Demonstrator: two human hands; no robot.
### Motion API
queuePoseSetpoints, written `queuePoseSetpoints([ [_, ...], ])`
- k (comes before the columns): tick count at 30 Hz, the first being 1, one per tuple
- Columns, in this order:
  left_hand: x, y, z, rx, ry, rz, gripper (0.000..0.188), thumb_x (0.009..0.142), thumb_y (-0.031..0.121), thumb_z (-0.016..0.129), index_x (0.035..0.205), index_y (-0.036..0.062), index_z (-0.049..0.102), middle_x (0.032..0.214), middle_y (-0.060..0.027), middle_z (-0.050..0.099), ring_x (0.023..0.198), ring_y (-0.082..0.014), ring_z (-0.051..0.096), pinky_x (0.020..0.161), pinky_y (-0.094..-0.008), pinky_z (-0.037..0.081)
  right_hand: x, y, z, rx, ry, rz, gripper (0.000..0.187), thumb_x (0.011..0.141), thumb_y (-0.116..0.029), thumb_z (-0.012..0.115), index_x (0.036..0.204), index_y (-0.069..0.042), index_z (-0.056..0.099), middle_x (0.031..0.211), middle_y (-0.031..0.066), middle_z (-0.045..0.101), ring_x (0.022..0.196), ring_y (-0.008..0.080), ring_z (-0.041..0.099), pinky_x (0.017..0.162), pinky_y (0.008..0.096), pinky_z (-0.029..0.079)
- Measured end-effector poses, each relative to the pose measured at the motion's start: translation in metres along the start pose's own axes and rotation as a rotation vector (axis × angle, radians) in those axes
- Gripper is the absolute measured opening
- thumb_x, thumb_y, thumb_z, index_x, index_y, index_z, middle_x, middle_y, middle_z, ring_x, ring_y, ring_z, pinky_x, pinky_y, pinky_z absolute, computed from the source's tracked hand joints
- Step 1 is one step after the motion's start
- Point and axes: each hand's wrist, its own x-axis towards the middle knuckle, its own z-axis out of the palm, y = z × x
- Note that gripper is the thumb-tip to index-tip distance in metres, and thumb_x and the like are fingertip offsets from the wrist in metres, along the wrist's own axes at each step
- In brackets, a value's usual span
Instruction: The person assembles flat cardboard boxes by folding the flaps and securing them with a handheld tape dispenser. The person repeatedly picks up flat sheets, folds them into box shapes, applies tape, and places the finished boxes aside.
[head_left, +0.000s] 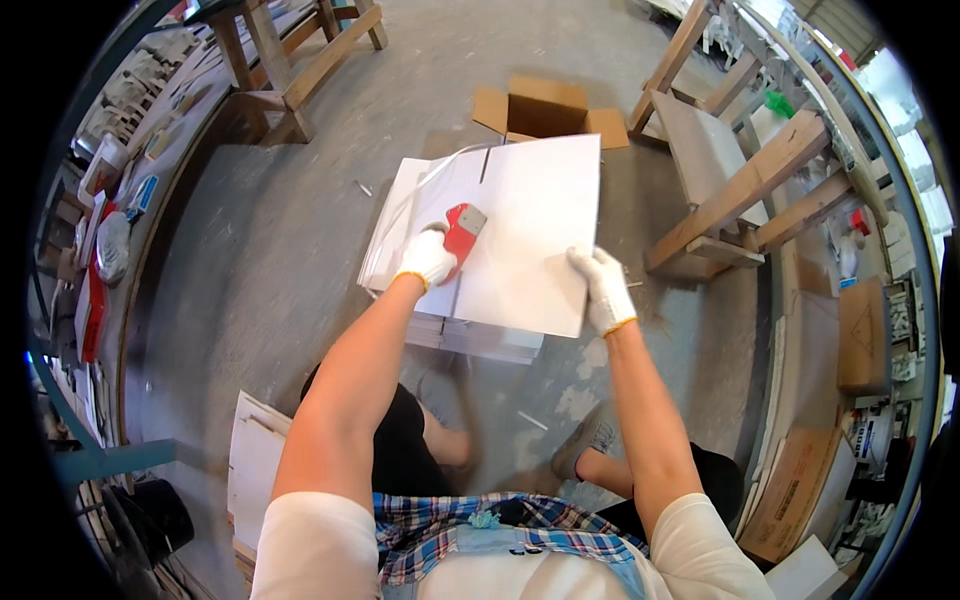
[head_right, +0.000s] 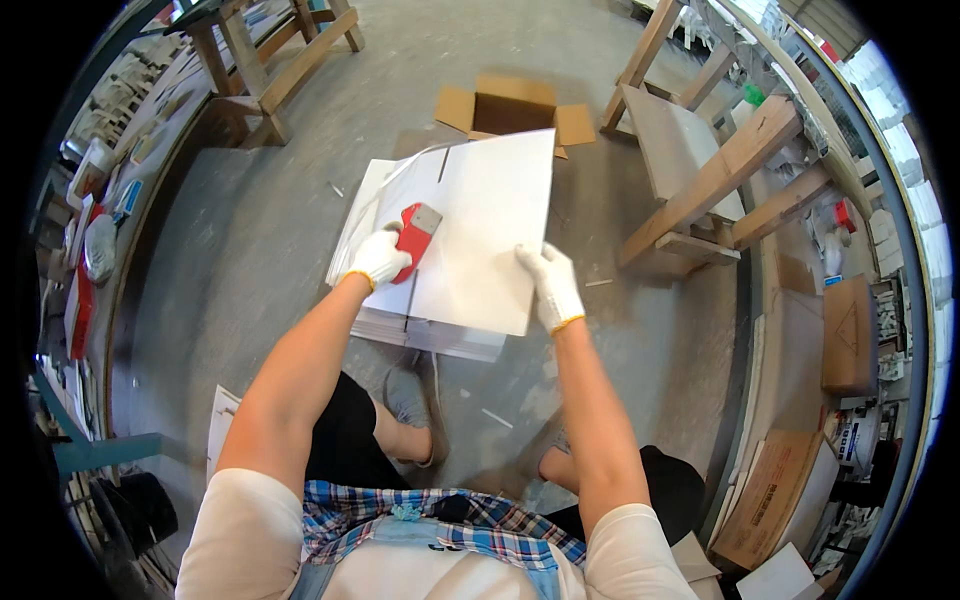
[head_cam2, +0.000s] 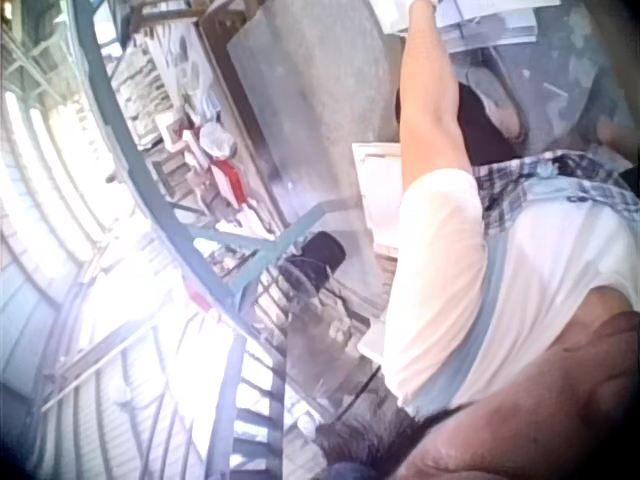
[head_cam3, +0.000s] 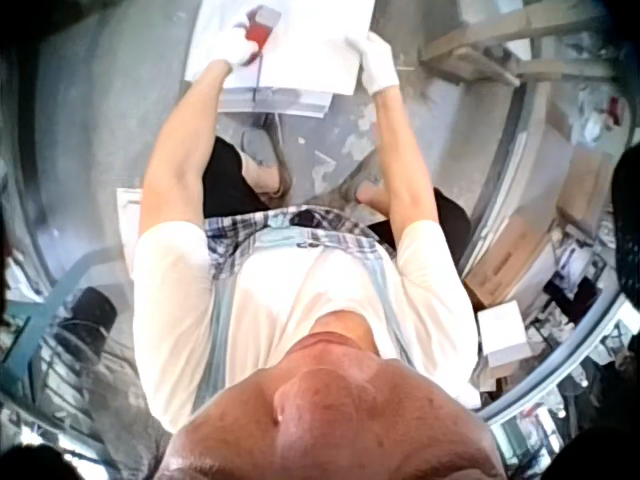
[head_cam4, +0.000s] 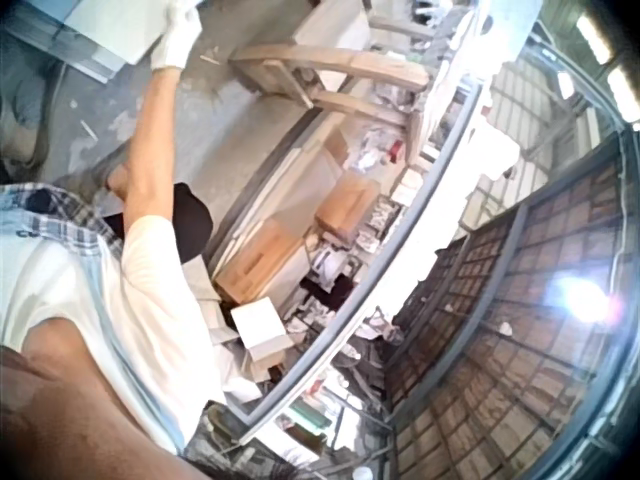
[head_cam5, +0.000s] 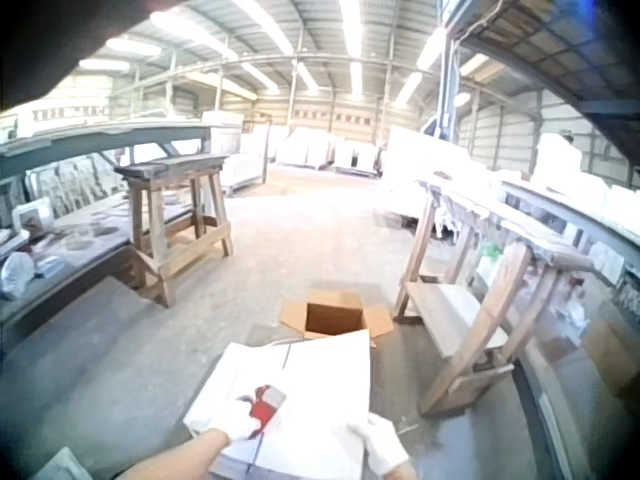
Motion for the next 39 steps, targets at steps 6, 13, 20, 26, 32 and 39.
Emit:
queuePoseSetpoints([
  [6, -0.021, -0.004, -0.027, 0.002, 0.044, -0.207, 0.04, 0.079, 0.023, 0.057, 0.114, 0.0081, 0.069, 0.118, -0.0223, 0.069, 0.111, -0.0401, 0.065, 0.096, -0.0466, 0.051, -0.072, -0.114, -0.044, -0.529, 0.067, -0.315, 0.024, 0.092, -0.023, 0.069, 0.099, 0.0, 0.069, 0.086, 0.001, 0.065, 0.076, 0.0084, 0.056, 0.069, 0.0268, 0.048],
  [13, -0.001, -0.025, -0.004, 0.036, 0.056, -0.207, 0.048, 0.086, 0.034, 0.06, 0.122, 0.0028, 0.067, 0.115, -0.0242, 0.069, 0.109, -0.0383, 0.066, 0.095, -0.0454, 0.051, -0.143, -0.167, -0.048, -1.123, 0.219, -0.534, 0.033, 0.088, -0.024, 0.067, 0.103, 0.005, 0.067, 0.087, 0.0131, 0.065, 0.08, 0.0193, 0.061, 0.076, 0.0331, 0.048],
  [20, -0.065, 0.132, -0.074, -0.269, 0.338, 0.481, 0.105, 0.075, 0.049, 0.078, 0.154, 0.0004, 0.03, 0.148, -0.026, 0.046, 0.14, -0.0379, 0.04, 0.112, -0.0448, 0.039, -0.18, -0.178, -0.071, -1.354, 0.028, -0.541, 0.031, 0.086, -0.023, 0.066, 0.107, -0.001, 0.07, 0.087, 0.0158, 0.061, 0.082, 0.0302, 0.062, 0.077, 0.0378, 0.049],
  [26, -0.09, 0.136, -0.114, -0.567, 0.063, 0.478, 0.098, 0.07, 0.024, 0.087, 0.152, 0.0035, 0.038, 0.138, -0.02, 0.059, 0.128, -0.0302, 0.056, 0.105, -0.0376, 0.045, -0.188, -0.192, -0.085, -1.341, -0.13, -0.585, 0.033, 0.083, -0.022, 0.068, 0.109, -0.001, 0.07, 0.083, 0.0149, 0.056, 0.08, 0.0277, 0.06, 0.075, 0.0358, 0.048],
  [32, -0.094, 0.129, -0.096, -0.567, -0.244, 0.68, 0.039, 0.076, 0.006, 0.072, 0.114, 0.0034, 0.068, 0.108, -0.0138, 0.072, 0.109, -0.0293, 0.065, 0.092, -0.0402, 0.049, -0.205, -0.157, -0.131, -1.346, -0.096, -0.359, 0.038, 0.084, -0.016, 0.069, 0.122, -0.01, 0.071, 0.103, 0.0137, 0.065, 0.099, 0.03, 0.064, 0.09, 0.0346, 0.05],
  [39, -0.123, 0.2, -0.05, 0.158, 0.217, 1.376, 0.011, 0.073, 0.006, 0.066, 0.081, 0.0118, 0.063, 0.081, -0.0062, 0.061, 0.089, -0.0295, 0.056, 0.086, -0.0399, 0.043, -0.204, -0.14, -0.14, -1.096, -0.036, -0.32, 0.045, 0.091, -0.029, 0.066, 0.127, -0.003, 0.065, 0.126, 0.0213, 0.066, 0.118, 0.0355, 0.063, 0.102, 0.036, 0.047],
])
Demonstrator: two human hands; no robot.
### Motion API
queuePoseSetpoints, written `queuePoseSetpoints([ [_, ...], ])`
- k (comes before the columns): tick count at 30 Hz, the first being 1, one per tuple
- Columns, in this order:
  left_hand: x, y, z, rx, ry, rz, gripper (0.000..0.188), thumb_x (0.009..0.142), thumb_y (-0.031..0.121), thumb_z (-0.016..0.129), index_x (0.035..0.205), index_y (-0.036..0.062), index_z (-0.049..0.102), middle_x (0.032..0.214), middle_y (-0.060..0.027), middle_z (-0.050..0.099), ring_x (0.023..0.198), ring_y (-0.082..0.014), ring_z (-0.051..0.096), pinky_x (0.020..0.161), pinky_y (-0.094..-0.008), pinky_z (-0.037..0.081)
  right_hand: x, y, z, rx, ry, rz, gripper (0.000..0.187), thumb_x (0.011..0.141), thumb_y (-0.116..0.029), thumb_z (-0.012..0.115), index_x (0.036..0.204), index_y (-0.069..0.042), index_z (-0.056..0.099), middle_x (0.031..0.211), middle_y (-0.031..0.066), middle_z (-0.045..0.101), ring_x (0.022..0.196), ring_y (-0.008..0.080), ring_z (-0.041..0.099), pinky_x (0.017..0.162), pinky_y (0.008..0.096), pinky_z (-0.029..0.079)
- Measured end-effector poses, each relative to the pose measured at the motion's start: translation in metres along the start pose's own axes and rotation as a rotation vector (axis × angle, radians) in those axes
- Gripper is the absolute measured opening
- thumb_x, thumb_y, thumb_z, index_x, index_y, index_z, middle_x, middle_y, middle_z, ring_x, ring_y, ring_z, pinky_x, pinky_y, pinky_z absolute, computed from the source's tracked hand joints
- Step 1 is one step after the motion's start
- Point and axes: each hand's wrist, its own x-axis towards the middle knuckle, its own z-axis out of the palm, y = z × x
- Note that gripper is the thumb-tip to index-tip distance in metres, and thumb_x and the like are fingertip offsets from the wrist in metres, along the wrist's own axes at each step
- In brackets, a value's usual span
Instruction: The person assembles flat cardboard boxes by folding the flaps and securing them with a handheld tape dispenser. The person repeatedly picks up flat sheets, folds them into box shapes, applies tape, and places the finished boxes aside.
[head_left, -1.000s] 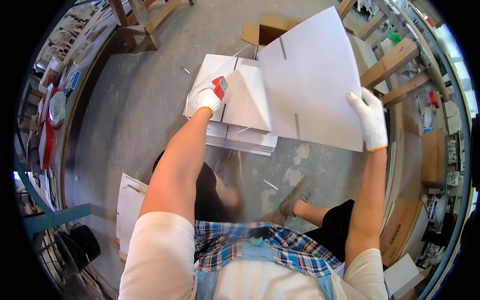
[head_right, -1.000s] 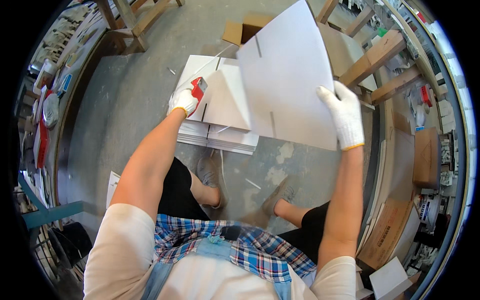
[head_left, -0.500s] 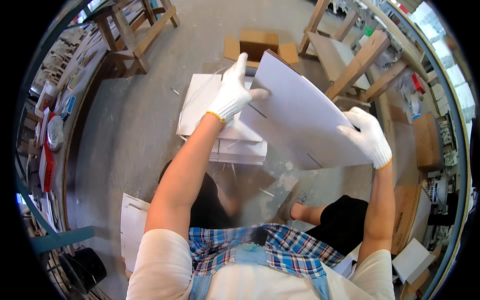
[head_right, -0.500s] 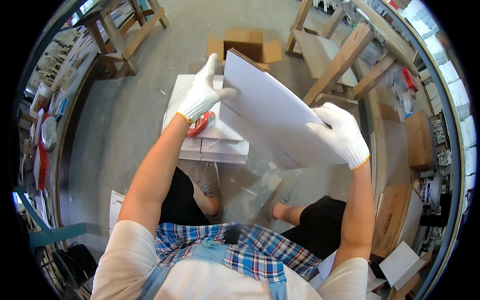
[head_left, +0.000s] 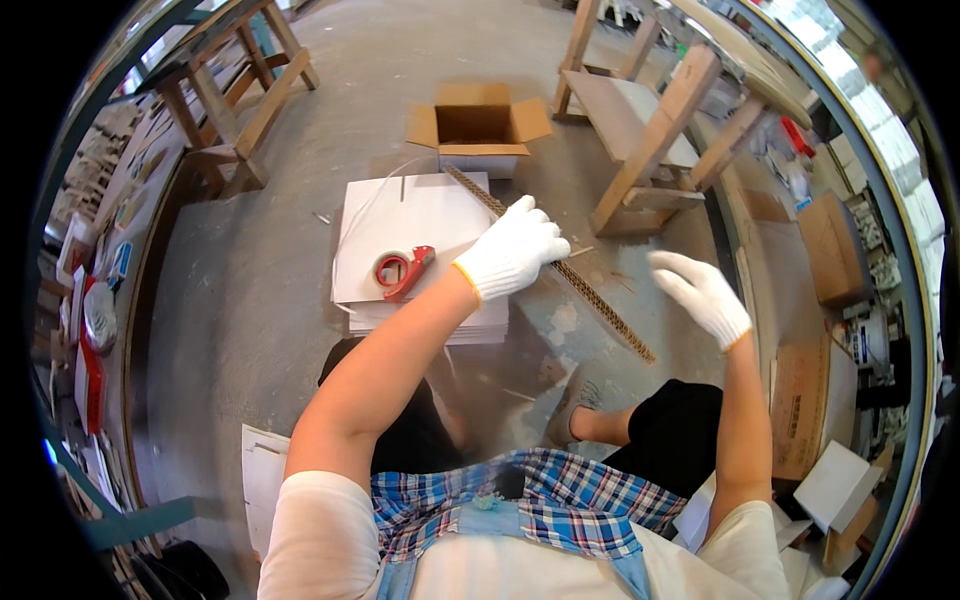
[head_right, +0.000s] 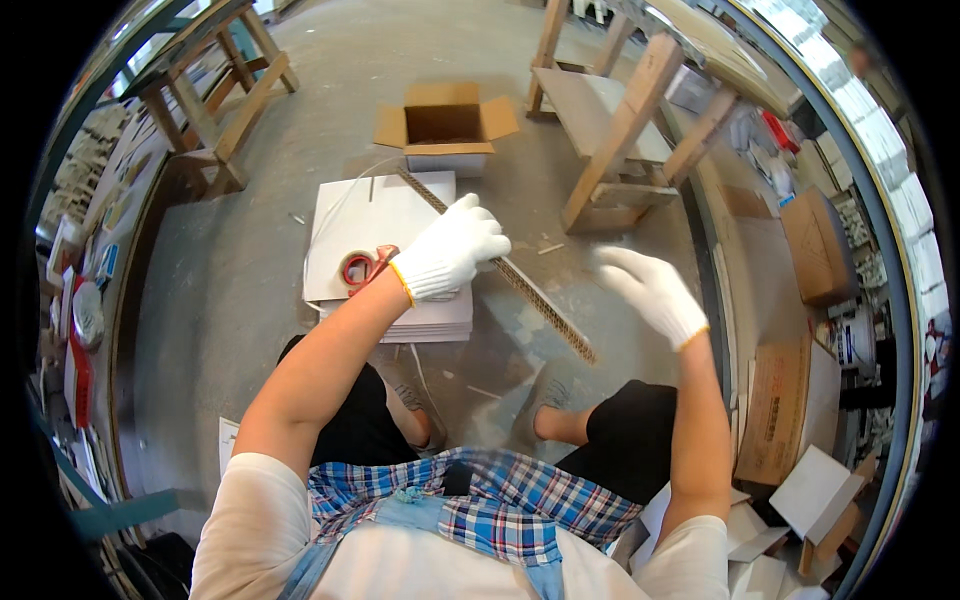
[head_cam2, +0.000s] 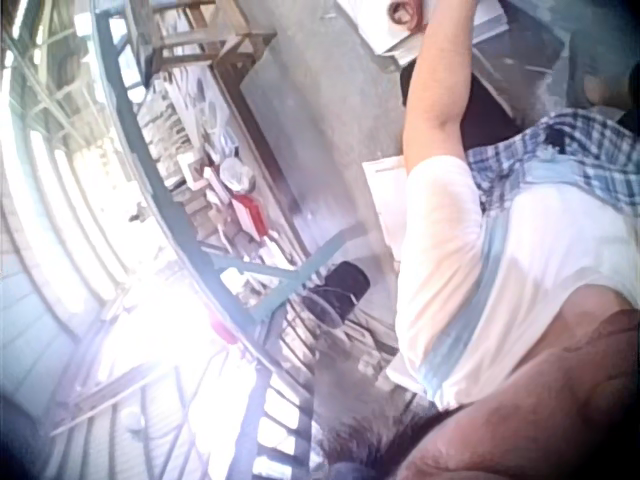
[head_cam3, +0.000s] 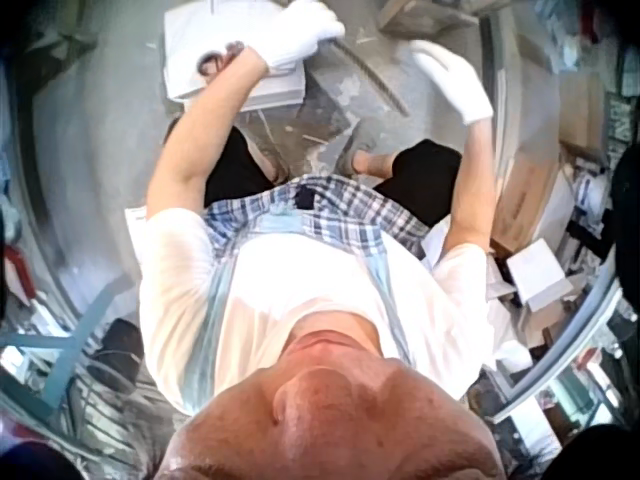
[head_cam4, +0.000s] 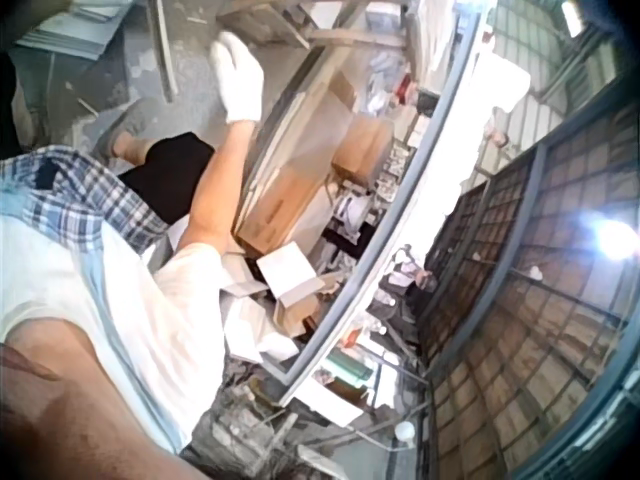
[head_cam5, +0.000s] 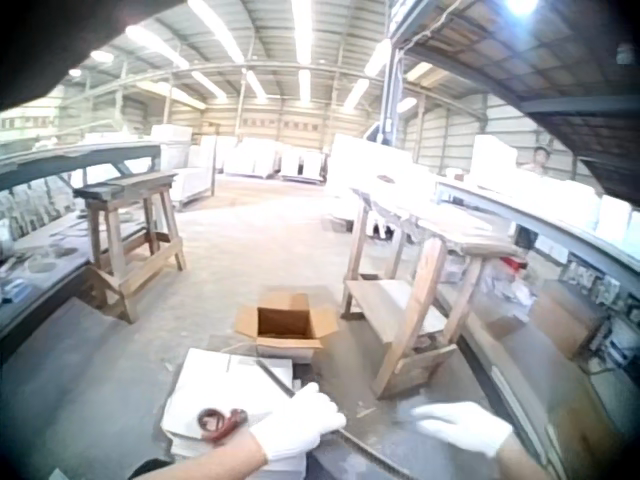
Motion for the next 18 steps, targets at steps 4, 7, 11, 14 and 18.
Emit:
queuePoseSetpoints([
  [4, 0.019, 0.021, 0.02, 0.088, -0.038, 0.095, 0.008, 0.074, 0.011, 0.066, 0.08, 0.0154, 0.065, 0.082, -0.0029, 0.061, 0.092, -0.0254, 0.055, 0.091, -0.0399, 0.041, 0.002, -0.018, 0.066, 0.058, -0.151, 0.045, 0.065, 0.092, -0.042, 0.065, 0.142, -0.003, 0.053, 0.131, 0.0264, 0.062, 0.121, 0.0364, 0.061, 0.103, 0.0374, 0.047],
  [7, 0.018, 0.021, 0.044, 0.055, -0.003, 0.099, 0.009, 0.075, 0.012, 0.064, 0.082, 0.0152, 0.067, 0.086, -0.0039, 0.061, 0.097, -0.0257, 0.054, 0.093, -0.0404, 0.041, 0.004, -0.016, 0.092, 0.05, -0.249, 0.078, 0.063, 0.089, -0.045, 0.063, 0.133, -0.001, 0.057, 0.106, 0.0248, 0.071, 0.104, 0.0377, 0.068, 0.093, 0.0418, 0.052],
  [11, 0.004, 0.025, 0.082, 0.026, 0.097, -0.046, 0.008, 0.08, 0.013, 0.061, 0.082, 0.0124, 0.07, 0.098, -0.0083, 0.062, 0.106, -0.0268, 0.053, 0.092, -0.0408, 0.042, 0.005, 0.012, 0.153, -0.383, -0.054, 0.092, 0.033, 0.09, -0.027, 0.054, 0.105, 0.001, 0.063, 0.084, 0.0275, 0.069, 0.081, 0.0439, 0.069, 0.077, 0.0526, 0.055],
  [14, 0.002, 0.033, 0.083, -0.208, 0.069, -0.482, 0.056, 0.075, 0.012, 0.071, 0.129, 0.0088, 0.054, 0.127, -0.015, 0.054, 0.125, -0.0353, 0.048, 0.101, -0.0457, 0.044, 0.012, 0.019, 0.162, -0.424, 0.067, 0.068, 0.024, 0.088, -0.019, 0.053, 0.093, 0.002, 0.063, 0.075, 0.0276, 0.068, 0.073, 0.0442, 0.069, 0.071, 0.0535, 0.056],
  [18, 0.018, 0.048, 0.086, -0.521, 0.287, -1.022, 0.077, 0.08, 0.022, 0.075, 0.144, 0.0023, 0.038, 0.139, -0.0234, 0.051, 0.129, -0.0429, 0.049, 0.107, -0.0461, 0.045, 0.011, 0.022, 0.164, -0.394, 0.078, 0.112, 0.026, 0.089, -0.022, 0.053, 0.095, 0.002, 0.063, 0.077, 0.0278, 0.068, 0.074, 0.0442, 0.069, 0.072, 0.0534, 0.056],
])
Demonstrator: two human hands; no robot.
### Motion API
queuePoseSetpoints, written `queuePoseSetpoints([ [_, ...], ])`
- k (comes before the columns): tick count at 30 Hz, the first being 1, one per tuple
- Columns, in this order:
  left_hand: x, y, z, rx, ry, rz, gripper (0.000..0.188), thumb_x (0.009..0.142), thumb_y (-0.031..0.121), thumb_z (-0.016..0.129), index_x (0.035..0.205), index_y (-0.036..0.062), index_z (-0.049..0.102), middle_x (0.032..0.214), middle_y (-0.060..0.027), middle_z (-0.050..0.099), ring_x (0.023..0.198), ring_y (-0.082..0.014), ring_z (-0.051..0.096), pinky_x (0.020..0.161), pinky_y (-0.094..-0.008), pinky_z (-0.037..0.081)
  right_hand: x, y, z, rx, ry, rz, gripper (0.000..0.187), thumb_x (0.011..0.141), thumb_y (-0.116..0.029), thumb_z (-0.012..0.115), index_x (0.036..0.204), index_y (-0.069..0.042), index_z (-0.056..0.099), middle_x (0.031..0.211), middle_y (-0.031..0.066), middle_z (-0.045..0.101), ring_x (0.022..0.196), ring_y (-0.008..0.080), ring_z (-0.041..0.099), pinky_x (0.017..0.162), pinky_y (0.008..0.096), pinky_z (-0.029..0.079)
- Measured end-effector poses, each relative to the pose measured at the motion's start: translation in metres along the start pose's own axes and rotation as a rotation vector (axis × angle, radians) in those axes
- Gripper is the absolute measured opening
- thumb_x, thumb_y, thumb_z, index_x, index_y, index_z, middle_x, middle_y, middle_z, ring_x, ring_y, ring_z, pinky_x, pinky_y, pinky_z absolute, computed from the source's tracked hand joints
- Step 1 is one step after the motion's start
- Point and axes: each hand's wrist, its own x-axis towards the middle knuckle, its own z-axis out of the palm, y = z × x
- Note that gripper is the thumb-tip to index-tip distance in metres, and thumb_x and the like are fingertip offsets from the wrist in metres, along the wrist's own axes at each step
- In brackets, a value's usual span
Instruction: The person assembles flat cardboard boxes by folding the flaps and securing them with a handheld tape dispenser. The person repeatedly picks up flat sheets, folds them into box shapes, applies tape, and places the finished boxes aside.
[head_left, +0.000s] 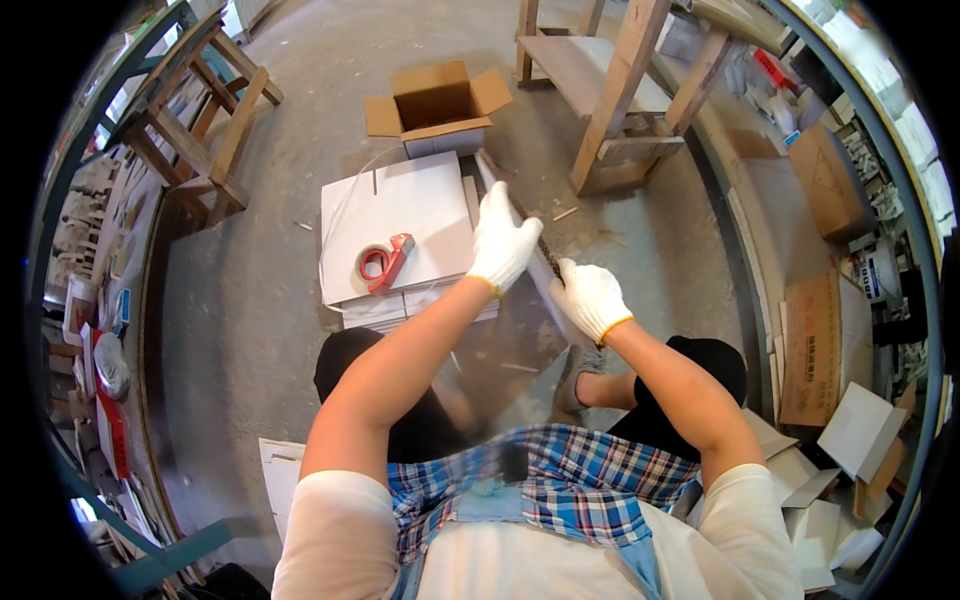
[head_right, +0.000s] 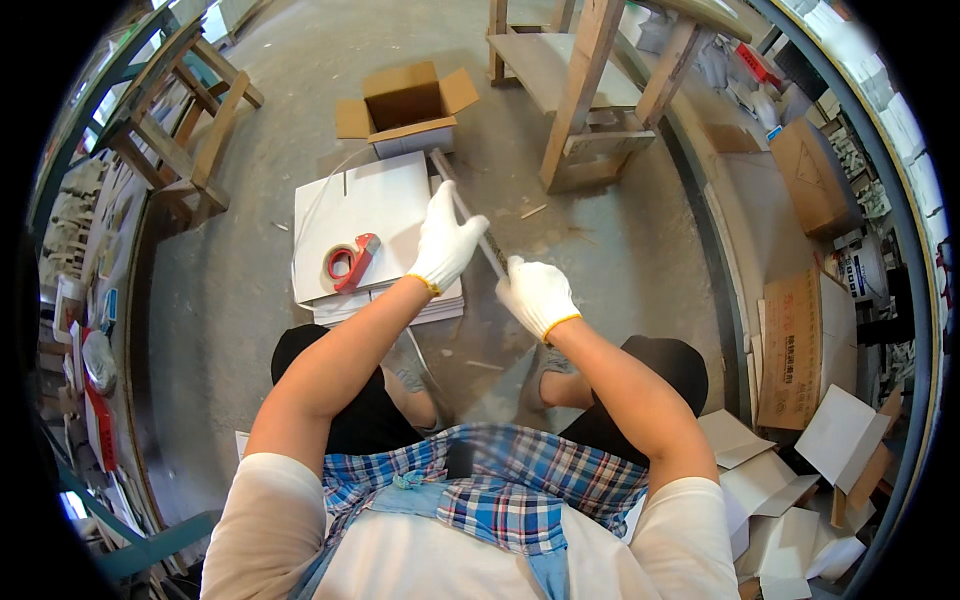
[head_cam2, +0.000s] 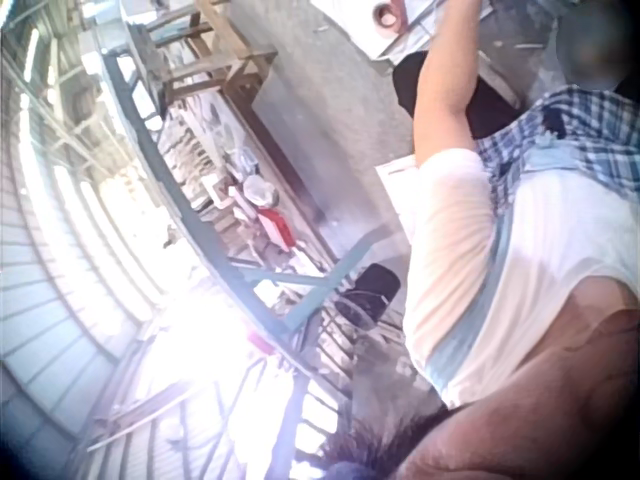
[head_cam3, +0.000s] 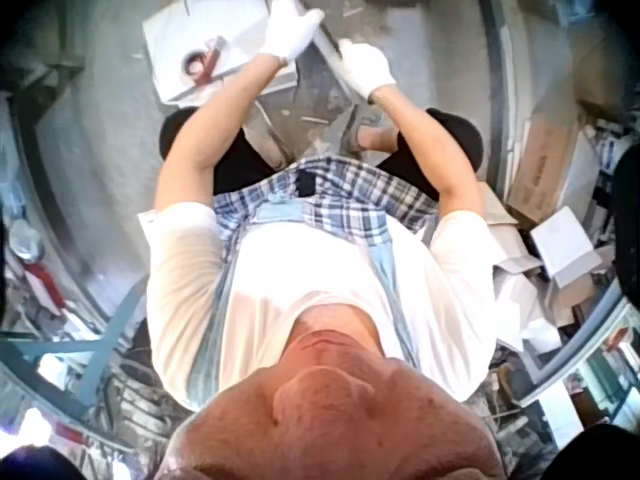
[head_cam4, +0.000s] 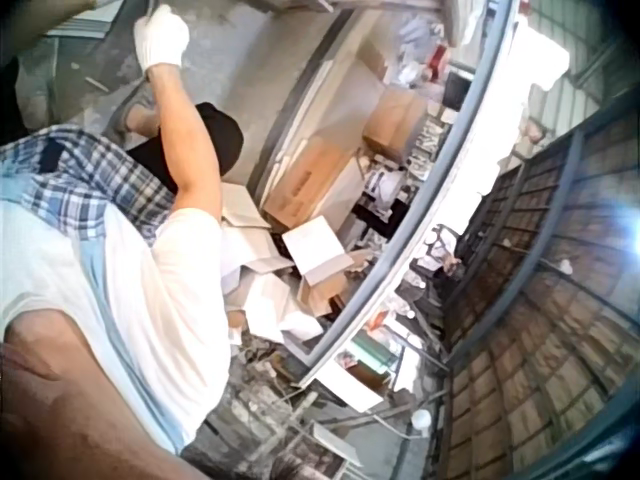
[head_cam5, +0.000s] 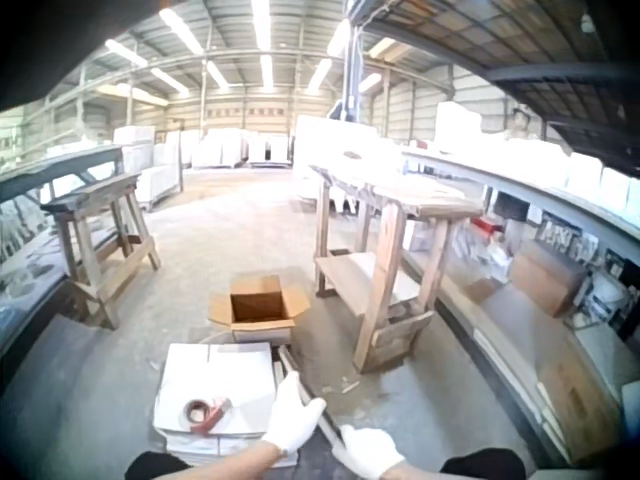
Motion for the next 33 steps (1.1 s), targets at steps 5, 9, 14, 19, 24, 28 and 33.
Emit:
queuePoseSetpoints([
  [5, 0.0, -0.009, -0.011, -0.192, -0.384, -0.348, 0.095, 0.086, 0.051, 0.073, 0.144, -0.0142, 0.036, 0.129, -0.0323, 0.059, 0.116, -0.0339, 0.062, 0.097, -0.0399, 0.051, -0.01, -0.022, -0.002, -0.003, -0.053, 0.015, 0.026, 0.089, -0.023, 0.054, 0.095, 0.001, 0.063, 0.078, 0.0278, 0.069, 0.074, 0.0438, 0.07, 0.072, 0.0545, 0.056],
  [9, -0.002, -0.03, -0.009, -0.263, -0.526, -0.384, 0.089, 0.087, 0.056, 0.071, 0.138, -0.0127, 0.044, 0.119, -0.0243, 0.06, 0.099, -0.0264, 0.063, 0.082, -0.0383, 0.056, -0.016, -0.023, -0.009, 0.169, -0.124, 0.014, 0.046, 0.093, -0.046, 0.058, 0.102, -0.001, 0.063, 0.086, 0.026, 0.071, 0.085, 0.0464, 0.069, 0.079, 0.0529, 0.054],
  [14, 0.003, -0.055, -0.013, -0.301, -0.585, -0.352, 0.081, 0.086, 0.055, 0.073, 0.131, -0.008, 0.05, 0.114, -0.021, 0.064, 0.095, -0.023, 0.064, 0.076, -0.0371, 0.057, -0.004, -0.001, 0.001, 0.37, -0.358, 0.147, 0.084, 0.093, -0.071, 0.043, 0.136, -0.001, 0.056, 0.128, 0.0296, 0.062, 0.119, 0.0436, 0.06, 0.101, 0.0484, 0.046],
  [19, 0.004, -0.058, -0.017, -0.257, -0.551, -0.36, 0.081, 0.083, 0.046, 0.078, 0.136, -0.006, 0.045, 0.123, -0.0237, 0.062, 0.108, -0.0271, 0.064, 0.085, -0.0384, 0.056, -0.006, 0.006, 0.007, 0.31, -0.216, 0.157, 0.062, 0.098, -0.054, 0.046, 0.13, -0.003, 0.058, 0.105, 0.03, 0.068, 0.099, 0.0448, 0.066, 0.085, 0.0513, 0.052],
  [24, 0.018, -0.088, -0.014, 0.088, -0.2, -0.332, 0.074, 0.074, 0.02, 0.076, 0.136, -0.0018, 0.04, 0.117, -0.0246, 0.065, 0.107, -0.0386, 0.065, 0.09, -0.0444, 0.053, -0.005, -0.002, 0.004, 0.129, -0.132, 0.222, 0.037, 0.091, -0.026, 0.054, 0.118, 0.0, 0.058, 0.093, 0.0323, 0.069, 0.092, 0.0479, 0.068, 0.085, 0.0564, 0.053],
  [28, 0.036, -0.049, -0.031, 0.245, -0.022, -0.168, 0.097, 0.071, 0.012, 0.073, 0.151, 0.0001, 0.02, 0.141, -0.0339, 0.042, 0.122, -0.05, 0.053, 0.103, -0.0478, 0.047, -0.017, 0.009, 0.01, 0.115, -0.149, 0.157, 0.035, 0.088, -0.024, 0.056, 0.114, -0.003, 0.063, 0.096, 0.0316, 0.069, 0.093, 0.0491, 0.067, 0.086, 0.0551, 0.052],
  [33, 0.067, -0.073, -0.043, 0.077, 0.043, -0.217, 0.076, 0.073, 0.011, 0.073, 0.139, -0.0054, 0.039, 0.115, -0.0296, 0.06, 0.094, -0.0402, 0.067, 0.079, -0.0459, 0.057, 0.003, 0.022, -0.024, 0.102, 0.1, 0.131, 0.029, 0.089, -0.027, 0.057, 0.109, -0.01, 0.069, 0.093, 0.0243, 0.071, 0.089, 0.0438, 0.068, 0.082, 0.0526, 0.054],
])
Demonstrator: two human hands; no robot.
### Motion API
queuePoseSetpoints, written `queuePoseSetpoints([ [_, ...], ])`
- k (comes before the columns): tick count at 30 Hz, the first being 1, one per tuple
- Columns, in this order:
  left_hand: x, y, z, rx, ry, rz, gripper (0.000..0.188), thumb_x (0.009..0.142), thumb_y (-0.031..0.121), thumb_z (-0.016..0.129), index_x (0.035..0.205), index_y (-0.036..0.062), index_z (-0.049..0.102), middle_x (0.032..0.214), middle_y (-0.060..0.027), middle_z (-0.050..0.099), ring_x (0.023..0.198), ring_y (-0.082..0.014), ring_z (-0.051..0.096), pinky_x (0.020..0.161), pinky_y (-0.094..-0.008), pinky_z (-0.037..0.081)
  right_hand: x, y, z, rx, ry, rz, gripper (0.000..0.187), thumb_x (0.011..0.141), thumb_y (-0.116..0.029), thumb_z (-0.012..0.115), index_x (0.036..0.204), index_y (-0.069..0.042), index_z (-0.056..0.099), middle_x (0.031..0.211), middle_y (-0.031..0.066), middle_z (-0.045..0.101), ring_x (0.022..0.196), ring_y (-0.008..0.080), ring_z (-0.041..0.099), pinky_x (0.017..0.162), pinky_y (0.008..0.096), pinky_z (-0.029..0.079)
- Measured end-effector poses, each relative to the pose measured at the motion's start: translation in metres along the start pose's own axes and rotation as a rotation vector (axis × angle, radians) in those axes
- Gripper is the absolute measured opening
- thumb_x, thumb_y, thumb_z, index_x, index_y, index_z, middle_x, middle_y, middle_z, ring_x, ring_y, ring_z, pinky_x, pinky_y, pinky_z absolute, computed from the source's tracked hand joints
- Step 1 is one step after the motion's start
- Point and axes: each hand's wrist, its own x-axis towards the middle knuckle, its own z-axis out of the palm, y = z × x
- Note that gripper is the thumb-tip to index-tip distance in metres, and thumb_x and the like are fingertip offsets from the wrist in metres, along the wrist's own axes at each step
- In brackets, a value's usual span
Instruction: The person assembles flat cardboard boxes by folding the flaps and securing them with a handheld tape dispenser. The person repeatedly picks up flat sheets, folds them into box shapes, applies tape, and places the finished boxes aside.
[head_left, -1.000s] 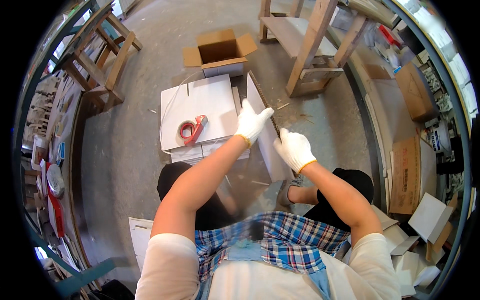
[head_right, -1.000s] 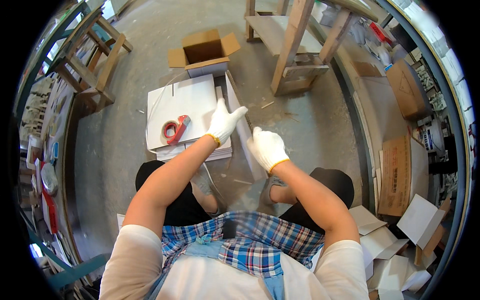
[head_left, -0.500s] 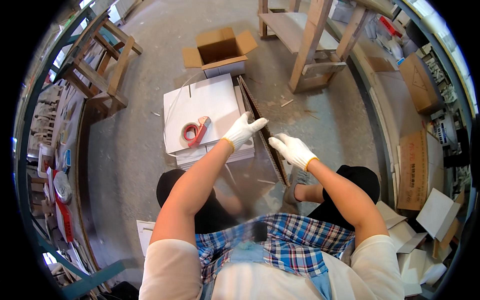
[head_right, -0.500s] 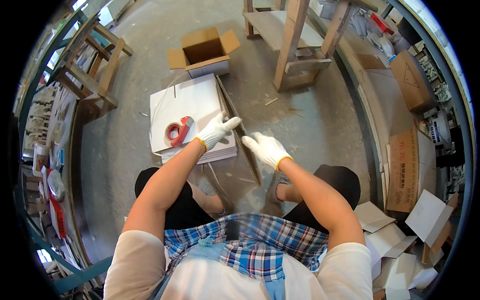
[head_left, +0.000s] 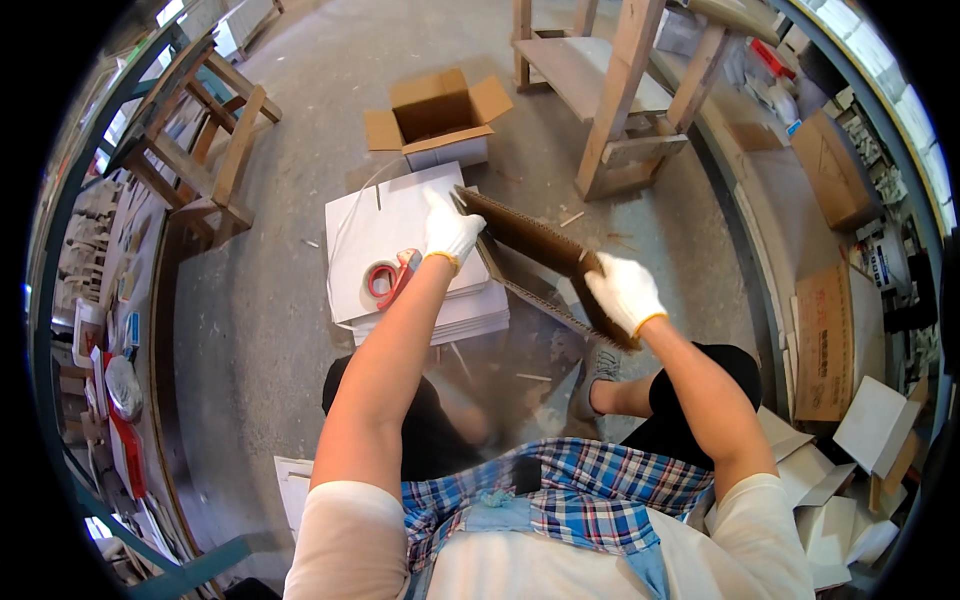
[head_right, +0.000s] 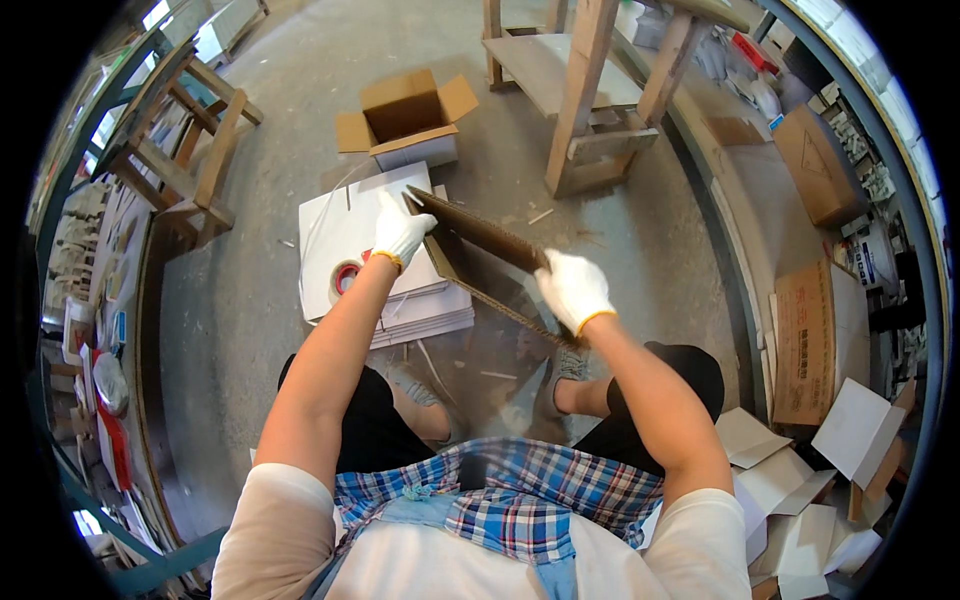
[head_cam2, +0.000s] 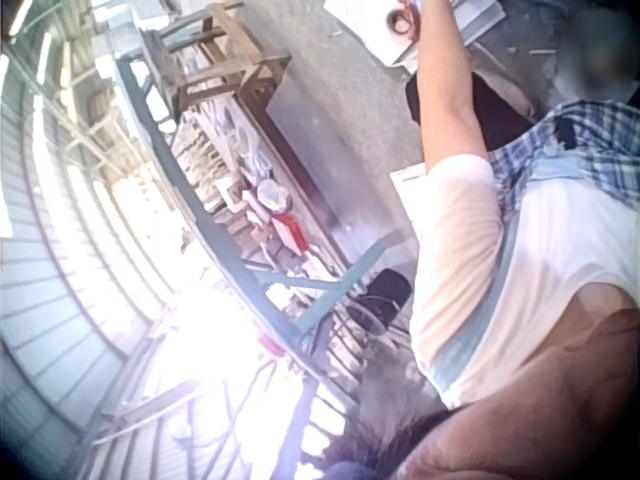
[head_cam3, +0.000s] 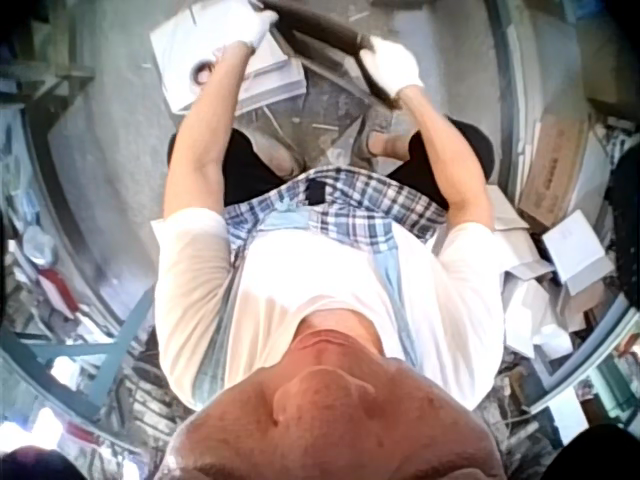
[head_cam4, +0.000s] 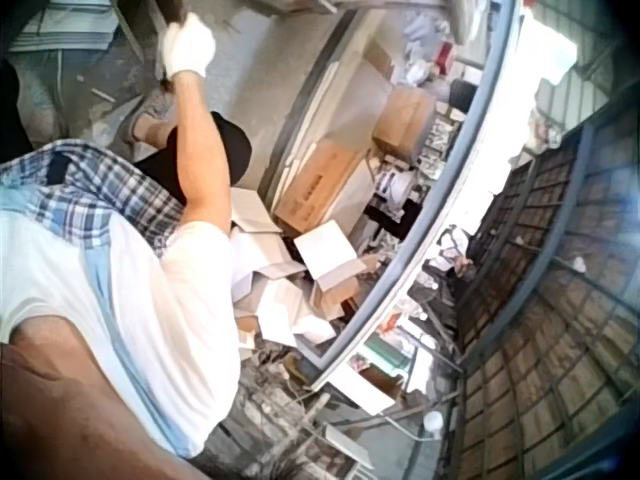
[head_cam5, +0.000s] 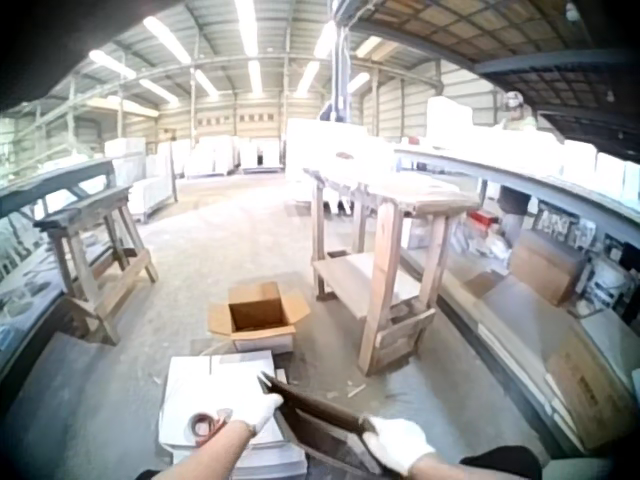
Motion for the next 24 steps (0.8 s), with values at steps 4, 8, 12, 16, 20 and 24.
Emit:
queuePoseSetpoints([
  [4, -0.009, 0.009, 0.011, -0.277, -0.251, -0.165, 0.025, 0.079, 0.004, 0.063, 0.102, -0.0066, 0.063, 0.082, -0.017, 0.068, 0.065, -0.0275, 0.068, 0.052, -0.0404, 0.056, 0.031, 0.023, -0.036, -0.155, 0.074, -0.031, 0.029, 0.093, -0.033, 0.058, 0.108, -0.012, 0.071, 0.091, 0.0211, 0.072, 0.085, 0.0409, 0.069, 0.078, 0.05, 0.055],
  [8, -0.023, 0.032, 0.031, 0.104, -0.225, 0.122, 0.027, 0.081, 0.007, 0.058, 0.105, -0.0061, 0.06, 0.096, -0.0292, 0.07, 0.09, -0.0422, 0.07, 0.08, -0.0452, 0.056, 0.067, 0.072, -0.059, -0.154, 0.012, 0.049, 0.037, 0.094, -0.038, 0.056, 0.106, -0.006, 0.071, 0.098, 0.0243, 0.071, 0.092, 0.0433, 0.067, 0.084, 0.0514, 0.053],
  [12, -0.02, 0.045, 0.05, 0.37, -0.274, 0.296, 0.023, 0.082, 0.011, 0.057, 0.099, -0.0049, 0.061, 0.097, -0.0321, 0.069, 0.094, -0.0472, 0.067, 0.085, -0.0473, 0.055, 0.081, 0.099, -0.055, -0.199, -0.1, 0.135, 0.045, 0.095, -0.04, 0.055, 0.108, 0.0, 0.07, 0.104, 0.0271, 0.07, 0.099, 0.0431, 0.067, 0.088, 0.0509, 0.053],
  [16, -0.02, 0.046, 0.068, 0.446, -0.281, 0.233, 0.025, 0.084, 0.014, 0.055, 0.098, -0.007, 0.061, 0.094, -0.0342, 0.068, 0.093, -0.049, 0.067, 0.084, -0.0496, 0.055, 0.081, 0.108, -0.028, -0.191, -0.138, 0.259, 0.043, 0.095, -0.038, 0.055, 0.11, 0.0, 0.07, 0.108, 0.0251, 0.071, 0.101, 0.0428, 0.068, 0.09, 0.0496, 0.054],
  [20, -0.024, 0.055, 0.076, 0.447, -0.205, 0.129, 0.031, 0.086, 0.015, 0.056, 0.108, -0.0079, 0.054, 0.092, -0.0324, 0.069, 0.089, -0.0475, 0.069, 0.081, -0.0509, 0.056, 0.082, 0.105, -0.016, -0.229, -0.101, 0.232, 0.039, 0.096, -0.035, 0.054, 0.11, -0.001, 0.068, 0.105, 0.0247, 0.072, 0.099, 0.042, 0.069, 0.087, 0.0498, 0.055],
  [24, -0.037, 0.071, 0.087, 0.526, -0.177, 0.057, 0.051, 0.085, 0.015, 0.062, 0.125, -0.0064, 0.039, 0.11, -0.0291, 0.065, 0.096, -0.0417, 0.069, 0.084, -0.0466, 0.056, 0.084, 0.107, -0.01, -0.222, -0.048, 0.237, 0.033, 0.095, -0.029, 0.055, 0.107, -0.001, 0.067, 0.1, 0.0243, 0.073, 0.093, 0.0415, 0.072, 0.082, 0.0508, 0.057],
])
